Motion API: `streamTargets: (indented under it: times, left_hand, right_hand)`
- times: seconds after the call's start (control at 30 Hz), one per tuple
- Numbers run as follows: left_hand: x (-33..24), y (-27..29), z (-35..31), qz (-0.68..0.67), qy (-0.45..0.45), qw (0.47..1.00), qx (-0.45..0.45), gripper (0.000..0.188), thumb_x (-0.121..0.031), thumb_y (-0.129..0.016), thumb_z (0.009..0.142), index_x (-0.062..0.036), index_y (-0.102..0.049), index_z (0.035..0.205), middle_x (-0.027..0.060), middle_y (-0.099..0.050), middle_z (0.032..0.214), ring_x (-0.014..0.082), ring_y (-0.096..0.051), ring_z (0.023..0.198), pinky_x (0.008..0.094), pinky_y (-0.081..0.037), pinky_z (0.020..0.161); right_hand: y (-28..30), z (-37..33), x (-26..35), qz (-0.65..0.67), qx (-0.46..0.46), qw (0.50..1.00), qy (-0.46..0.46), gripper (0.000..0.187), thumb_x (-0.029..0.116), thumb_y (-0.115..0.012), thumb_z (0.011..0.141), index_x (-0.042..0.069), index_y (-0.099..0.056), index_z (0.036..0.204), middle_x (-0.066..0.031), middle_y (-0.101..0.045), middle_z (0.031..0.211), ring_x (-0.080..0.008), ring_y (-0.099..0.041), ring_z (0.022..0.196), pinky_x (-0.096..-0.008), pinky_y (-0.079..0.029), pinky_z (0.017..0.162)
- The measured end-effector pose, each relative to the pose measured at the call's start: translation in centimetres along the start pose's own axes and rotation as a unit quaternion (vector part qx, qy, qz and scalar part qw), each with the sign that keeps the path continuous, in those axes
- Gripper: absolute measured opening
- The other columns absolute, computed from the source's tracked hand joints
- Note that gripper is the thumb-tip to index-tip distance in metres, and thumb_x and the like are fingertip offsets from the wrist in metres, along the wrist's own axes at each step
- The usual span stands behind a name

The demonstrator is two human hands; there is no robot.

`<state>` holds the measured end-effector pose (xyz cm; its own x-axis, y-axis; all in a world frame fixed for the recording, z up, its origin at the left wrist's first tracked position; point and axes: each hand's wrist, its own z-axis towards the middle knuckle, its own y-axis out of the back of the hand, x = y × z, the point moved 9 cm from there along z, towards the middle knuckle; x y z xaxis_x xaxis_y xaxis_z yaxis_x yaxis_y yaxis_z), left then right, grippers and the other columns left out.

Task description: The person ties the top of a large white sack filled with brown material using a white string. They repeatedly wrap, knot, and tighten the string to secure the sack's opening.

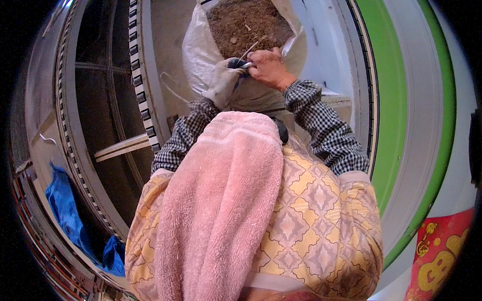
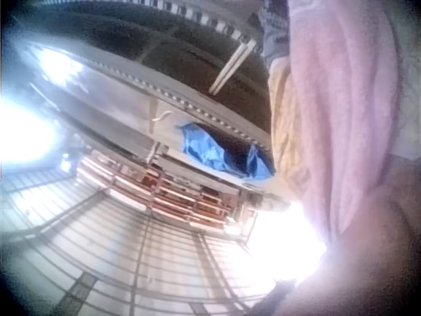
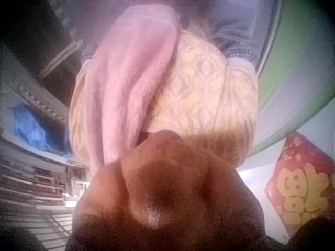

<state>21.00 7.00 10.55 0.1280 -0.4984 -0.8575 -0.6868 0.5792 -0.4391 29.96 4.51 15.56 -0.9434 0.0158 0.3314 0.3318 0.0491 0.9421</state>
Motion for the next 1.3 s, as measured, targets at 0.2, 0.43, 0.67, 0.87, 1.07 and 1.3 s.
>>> streamTargets:
  times: [0.2,0.43,0.67,0.87,1.07,1.3]
  left_hand:
    - [0.0,0.7,-1.0,0.0,0.025,0.999,-0.036,0.007,0.0,-0.059,0.077,-0.0042,-0.06,0.082,-0.0016,-0.058,0.074,0.0057,-0.05,0.063,0.0178,-0.039,0.057]
    - [0.9,1.0,-1.6,0.047,-0.024,0.997,-0.05,0.005,-0.001,-0.063,0.077,-0.0025,-0.061,0.081,-0.0013,-0.059,0.073,0.0042,-0.05,0.064,0.0171,-0.039,0.055]
    - [1.0,0.9,-1.5,0.095,0.032,0.994,-0.032,0.015,0.001,-0.059,0.078,-0.0018,-0.059,0.093,0.0021,-0.062,0.084,0.0093,-0.057,0.074,0.0202,-0.045,0.066]
    - [0.2,0.6,-1.7,-0.009,-0.004,0.998,-0.054,0.009,-0.001,-0.061,0.077,-0.0051,-0.06,0.084,-0.0021,-0.058,0.073,0.0038,-0.049,0.06,0.0172,-0.038,0.052]
    - [1.5,1.5,-2.2,0.013,0.028,0.996,-0.088,0.012,0.0,-0.062,0.076,-0.0049,-0.061,0.087,-0.0015,-0.059,0.078,0.0038,-0.051,0.064,0.0161,-0.039,0.053]
    - [0.6,0.4,-2.0,0.02,0.013,0.998,-0.054,0.011,0.001,-0.058,0.077,-0.0047,-0.06,0.087,-0.0017,-0.059,0.078,0.0041,-0.051,0.066,0.0163,-0.039,0.055]
  right_hand:
    - [0.0,-0.2,-0.3,0.131,-0.005,0.991,-0.01,0.023,0.022,-0.052,0.075,0.006,-0.063,0.087,-0.0104,-0.063,0.088,-0.0265,-0.059,0.086,-0.0386,-0.037,0.08]
    - [-0.9,-1.5,-0.5,0.191,0.014,0.981,-0.002,0.024,0.019,-0.053,0.074,0.005,-0.063,0.091,-0.0117,-0.063,0.09,-0.0271,-0.059,0.085,-0.0368,-0.038,0.081]
    - [0.8,-2.0,0.7,0.12,-0.025,0.992,-0.005,0.02,0.02,-0.055,0.074,0.007,-0.063,0.086,-0.0092,-0.063,0.085,-0.0255,-0.059,0.081,-0.0377,-0.037,0.078]
    - [1.3,-2.0,0.9,0.114,-0.077,0.99,-0.009,0.018,0.02,-0.056,0.074,0.009,-0.064,0.086,-0.0073,-0.061,0.081,-0.0233,-0.058,0.078,-0.0368,-0.036,0.074]
    - [0.5,-2.4,0.8,0.151,-0.085,0.982,0.071,0.017,0.015,-0.055,0.074,0.01,-0.065,0.087,-0.0063,-0.061,0.081,-0.0226,-0.057,0.078,-0.0353,-0.036,0.074]
    - [0.7,-2.9,0.5,0.103,-0.099,0.99,0.016,0.019,0.025,-0.058,0.073,0.013,-0.063,0.087,-0.0053,-0.06,0.079,-0.0228,-0.058,0.078,-0.0397,-0.038,0.073]
